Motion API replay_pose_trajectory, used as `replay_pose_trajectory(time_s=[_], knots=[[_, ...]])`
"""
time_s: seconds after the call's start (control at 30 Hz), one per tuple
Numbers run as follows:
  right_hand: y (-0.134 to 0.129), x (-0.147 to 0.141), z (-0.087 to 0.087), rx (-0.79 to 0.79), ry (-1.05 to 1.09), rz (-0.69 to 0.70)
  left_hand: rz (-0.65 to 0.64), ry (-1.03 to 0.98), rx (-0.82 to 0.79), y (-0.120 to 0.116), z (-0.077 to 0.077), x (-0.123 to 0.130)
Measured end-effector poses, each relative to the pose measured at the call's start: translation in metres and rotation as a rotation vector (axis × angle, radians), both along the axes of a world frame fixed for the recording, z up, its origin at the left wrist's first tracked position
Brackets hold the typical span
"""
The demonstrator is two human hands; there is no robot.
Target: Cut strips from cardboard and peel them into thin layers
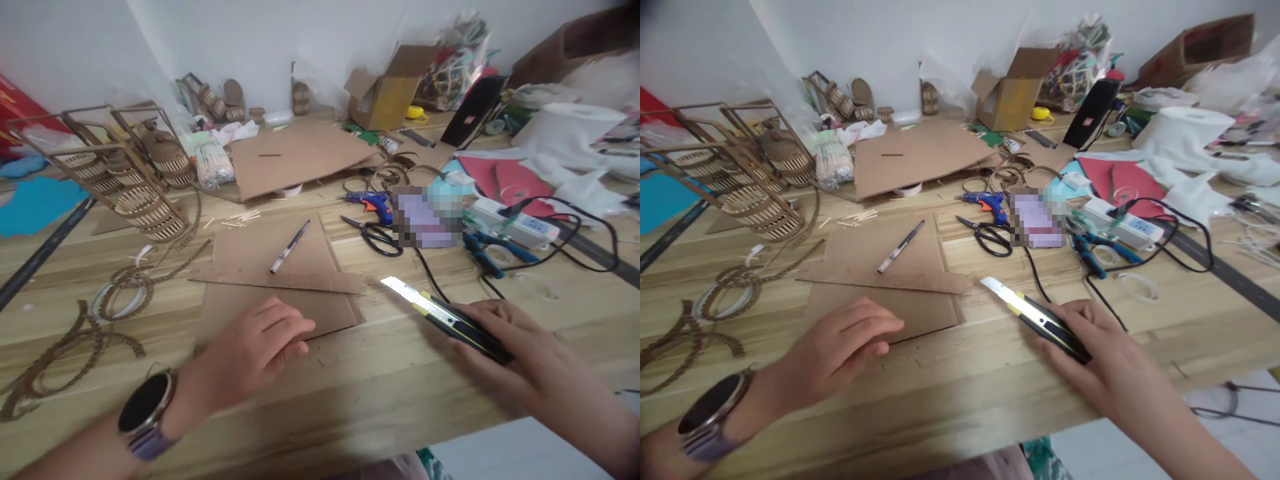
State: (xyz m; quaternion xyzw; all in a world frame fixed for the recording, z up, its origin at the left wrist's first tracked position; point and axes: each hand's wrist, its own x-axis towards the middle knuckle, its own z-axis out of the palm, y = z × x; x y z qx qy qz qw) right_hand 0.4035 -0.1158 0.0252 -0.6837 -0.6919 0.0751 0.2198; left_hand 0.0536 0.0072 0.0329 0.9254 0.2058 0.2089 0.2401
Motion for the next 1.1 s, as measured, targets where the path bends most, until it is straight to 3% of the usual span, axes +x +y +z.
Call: replay_pose_trajectory(time_s=[0.1,0.27,0.4,0.73,1.1], knots=[[0.008,0.013,-0.003,-0.070,-0.119,0.131,-0.158,0.121,0.330,0.033,-0.011,0.003],[0.015,0.009,-0.013,-0.082,-0.226,0.237,-0.350,0.268,0.370,0.047,-0.039,0.013],[0.022,0.004,-0.014,-0.115,-0.155,0.267,-0.337,0.287,0.343,0.040,-0.047,0.012],[0.032,0.001,-0.016,-0.104,-0.150,0.422,-0.341,0.315,0.307,0.031,-0.049,0.014],[0.044,0.003,-0.013,-0.121,-0.165,0.422,-0.232,0.344,0.332,0.037,-0.046,0.023]])
